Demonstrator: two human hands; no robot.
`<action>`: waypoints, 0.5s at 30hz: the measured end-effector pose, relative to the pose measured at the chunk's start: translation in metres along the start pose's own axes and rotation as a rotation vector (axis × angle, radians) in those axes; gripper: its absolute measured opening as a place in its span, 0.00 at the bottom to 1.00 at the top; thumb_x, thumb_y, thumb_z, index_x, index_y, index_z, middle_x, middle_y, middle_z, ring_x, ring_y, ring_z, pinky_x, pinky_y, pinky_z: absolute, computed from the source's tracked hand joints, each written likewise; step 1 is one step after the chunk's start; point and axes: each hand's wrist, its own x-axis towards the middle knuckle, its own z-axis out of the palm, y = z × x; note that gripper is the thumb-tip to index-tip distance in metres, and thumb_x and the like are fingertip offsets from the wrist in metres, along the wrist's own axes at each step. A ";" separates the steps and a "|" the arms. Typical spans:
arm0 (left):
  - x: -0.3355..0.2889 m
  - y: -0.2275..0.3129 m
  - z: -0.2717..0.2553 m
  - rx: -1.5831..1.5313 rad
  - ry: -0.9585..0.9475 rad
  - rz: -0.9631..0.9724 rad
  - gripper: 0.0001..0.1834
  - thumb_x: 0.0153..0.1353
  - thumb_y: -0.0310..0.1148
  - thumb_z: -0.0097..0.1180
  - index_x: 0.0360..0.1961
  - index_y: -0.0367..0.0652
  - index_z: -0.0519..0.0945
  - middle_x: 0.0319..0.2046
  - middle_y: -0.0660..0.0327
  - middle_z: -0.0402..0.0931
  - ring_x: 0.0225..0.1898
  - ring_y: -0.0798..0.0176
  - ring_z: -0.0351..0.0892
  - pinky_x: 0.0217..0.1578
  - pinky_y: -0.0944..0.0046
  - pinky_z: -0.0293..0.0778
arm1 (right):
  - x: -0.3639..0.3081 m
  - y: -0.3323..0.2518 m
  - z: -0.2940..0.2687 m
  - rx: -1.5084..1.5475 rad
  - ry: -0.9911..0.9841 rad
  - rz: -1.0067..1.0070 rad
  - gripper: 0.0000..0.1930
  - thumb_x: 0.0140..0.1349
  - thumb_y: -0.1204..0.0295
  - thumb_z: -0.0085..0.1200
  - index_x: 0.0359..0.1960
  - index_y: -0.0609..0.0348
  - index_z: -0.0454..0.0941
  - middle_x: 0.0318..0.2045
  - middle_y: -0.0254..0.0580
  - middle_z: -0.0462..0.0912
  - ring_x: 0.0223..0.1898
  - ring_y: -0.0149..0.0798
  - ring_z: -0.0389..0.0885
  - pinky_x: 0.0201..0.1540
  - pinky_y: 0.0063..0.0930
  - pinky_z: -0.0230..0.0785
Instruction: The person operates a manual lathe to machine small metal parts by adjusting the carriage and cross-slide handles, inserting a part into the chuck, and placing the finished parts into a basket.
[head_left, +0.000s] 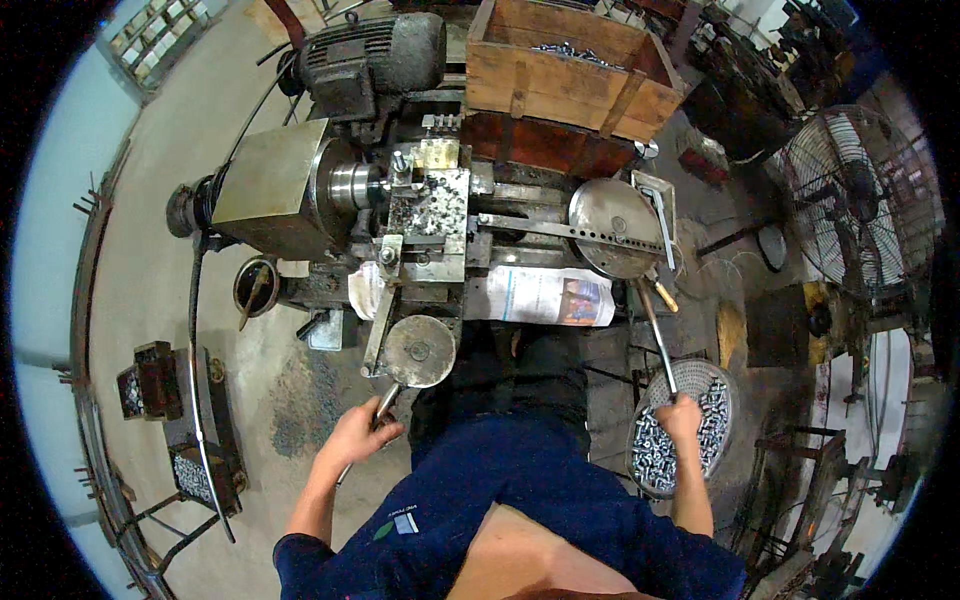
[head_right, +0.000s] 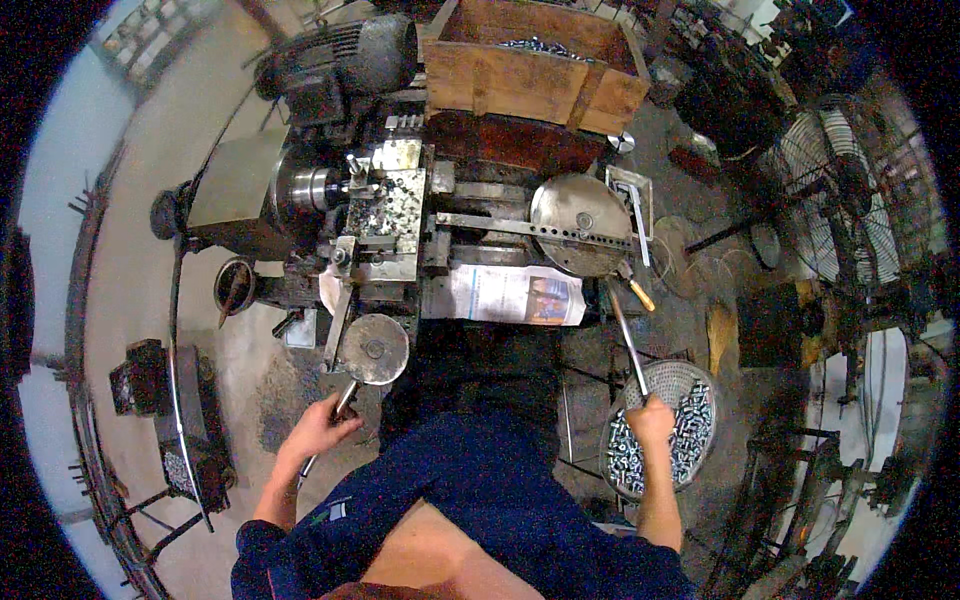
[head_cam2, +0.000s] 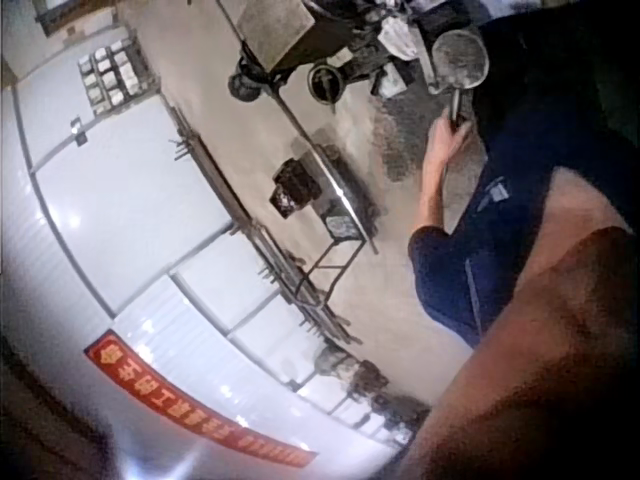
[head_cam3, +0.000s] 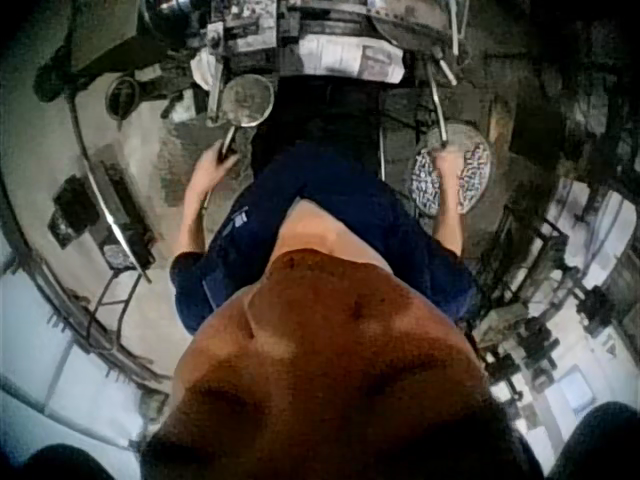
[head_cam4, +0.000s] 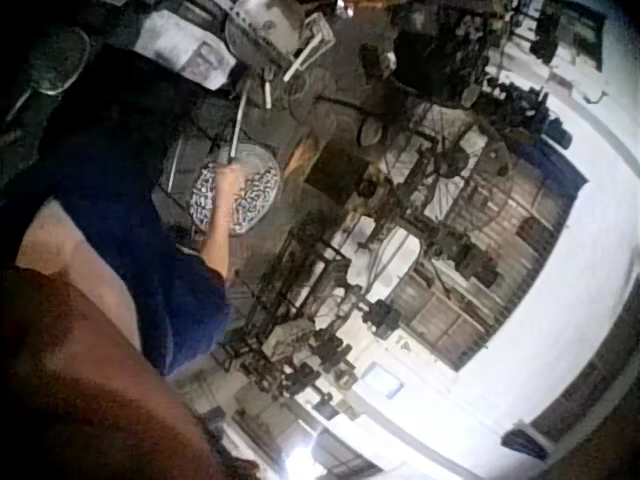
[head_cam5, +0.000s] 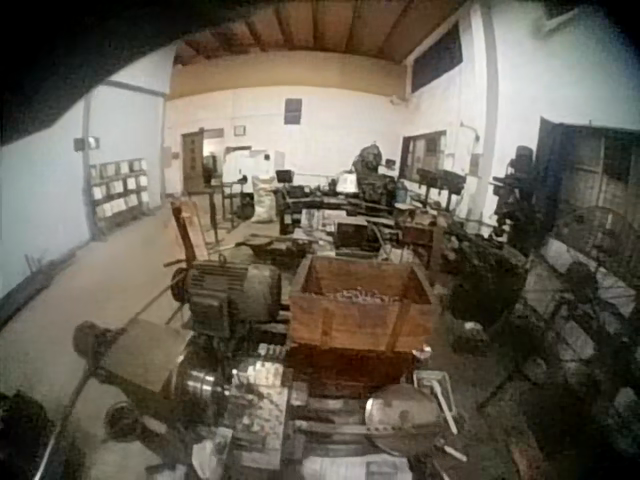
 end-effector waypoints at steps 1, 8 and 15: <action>0.002 0.000 0.003 0.043 0.039 0.015 0.14 0.51 0.37 0.58 0.33 0.35 0.75 0.27 0.49 0.77 0.31 0.48 0.77 0.34 0.55 0.71 | -0.011 -0.007 0.001 0.080 -0.028 -0.039 0.13 0.35 0.66 0.56 0.18 0.62 0.70 0.16 0.55 0.73 0.22 0.56 0.74 0.26 0.44 0.68; 0.019 -0.020 0.018 0.040 0.127 0.068 0.10 0.49 0.32 0.56 0.31 0.39 0.75 0.26 0.47 0.75 0.32 0.42 0.75 0.32 0.51 0.70 | -0.038 -0.072 -0.029 0.373 -0.140 0.058 0.14 0.33 0.65 0.55 0.16 0.64 0.67 0.16 0.58 0.72 0.22 0.59 0.73 0.25 0.44 0.66; 0.014 -0.004 0.012 0.049 0.117 0.020 0.09 0.48 0.30 0.56 0.30 0.38 0.74 0.25 0.47 0.75 0.31 0.42 0.75 0.31 0.52 0.69 | -0.033 -0.065 -0.016 0.204 -0.187 -0.008 0.17 0.33 0.61 0.56 0.17 0.64 0.70 0.22 0.59 0.76 0.26 0.59 0.75 0.29 0.46 0.68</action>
